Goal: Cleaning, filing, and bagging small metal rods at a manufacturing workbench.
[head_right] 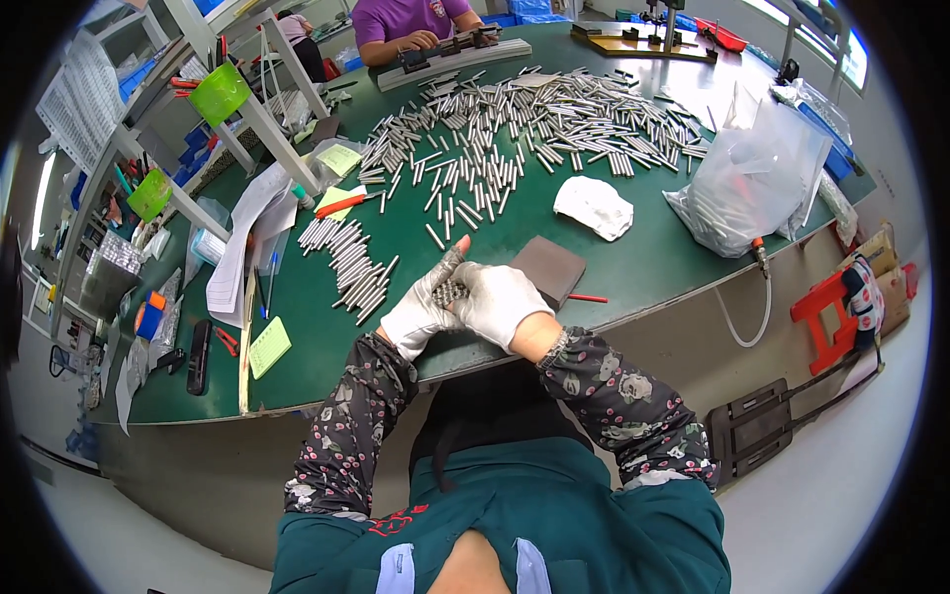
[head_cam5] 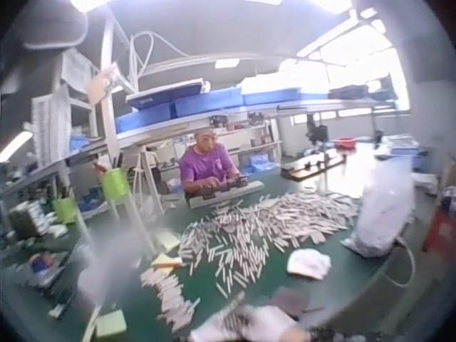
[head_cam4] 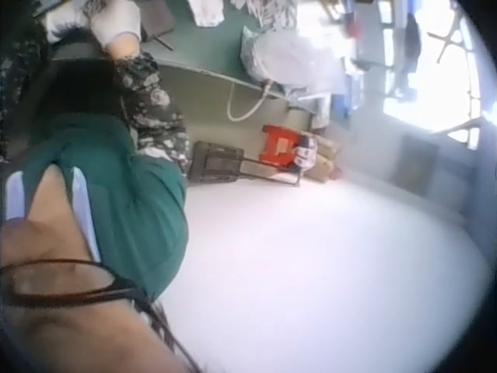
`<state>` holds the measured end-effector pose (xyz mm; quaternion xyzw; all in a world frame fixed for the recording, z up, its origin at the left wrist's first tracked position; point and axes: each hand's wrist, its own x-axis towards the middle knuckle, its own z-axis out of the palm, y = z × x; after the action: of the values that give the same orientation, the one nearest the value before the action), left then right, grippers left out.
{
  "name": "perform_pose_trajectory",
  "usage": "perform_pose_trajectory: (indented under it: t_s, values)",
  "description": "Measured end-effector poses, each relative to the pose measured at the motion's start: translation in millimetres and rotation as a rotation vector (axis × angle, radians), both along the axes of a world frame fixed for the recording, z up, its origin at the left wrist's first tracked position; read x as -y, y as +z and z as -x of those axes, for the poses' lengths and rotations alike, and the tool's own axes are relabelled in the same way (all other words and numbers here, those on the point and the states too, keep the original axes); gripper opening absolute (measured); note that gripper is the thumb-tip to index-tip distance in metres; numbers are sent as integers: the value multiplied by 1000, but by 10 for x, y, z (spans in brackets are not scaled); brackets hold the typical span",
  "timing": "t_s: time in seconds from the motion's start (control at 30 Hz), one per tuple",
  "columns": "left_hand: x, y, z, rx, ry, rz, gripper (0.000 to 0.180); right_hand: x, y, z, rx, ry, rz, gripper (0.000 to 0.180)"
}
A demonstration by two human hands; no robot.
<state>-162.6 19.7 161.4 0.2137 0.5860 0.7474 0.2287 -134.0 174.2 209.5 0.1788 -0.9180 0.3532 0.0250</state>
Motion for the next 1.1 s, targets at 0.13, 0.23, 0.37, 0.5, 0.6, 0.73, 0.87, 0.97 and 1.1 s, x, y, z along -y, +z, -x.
perform_pose_trajectory:
  t_s: [0.13,0.23,0.37,0.5,0.6,0.73,0.87,0.97,1.1]
  values:
    - [-11,-107,-24,-117,1,-82,100,-48,-103,-66,-112,41,41,30]
    - [-51,-79,-76,-188,28,-29,100,-104,-181,-125,-154,74,180,36]
    - [-85,-21,-115,-132,48,-35,102,-114,-92,-221,-64,40,287,30]
    - [-53,-43,-103,-174,84,97,103,-102,10,-312,-276,-57,73,24]
    - [-50,-94,-68,-264,67,134,105,-74,-43,-288,-407,52,84,17]
    - [-74,-137,-41,-385,100,121,105,-44,-31,-260,-466,82,-3,11]
    - [-46,-91,-57,-378,104,255,103,-33,14,-226,-473,107,-128,10]
    - [-50,-106,-70,-295,82,208,101,-9,16,-220,-473,106,-219,10]
    - [-80,-124,-61,-581,178,375,98,23,62,-261,-537,91,-336,9]
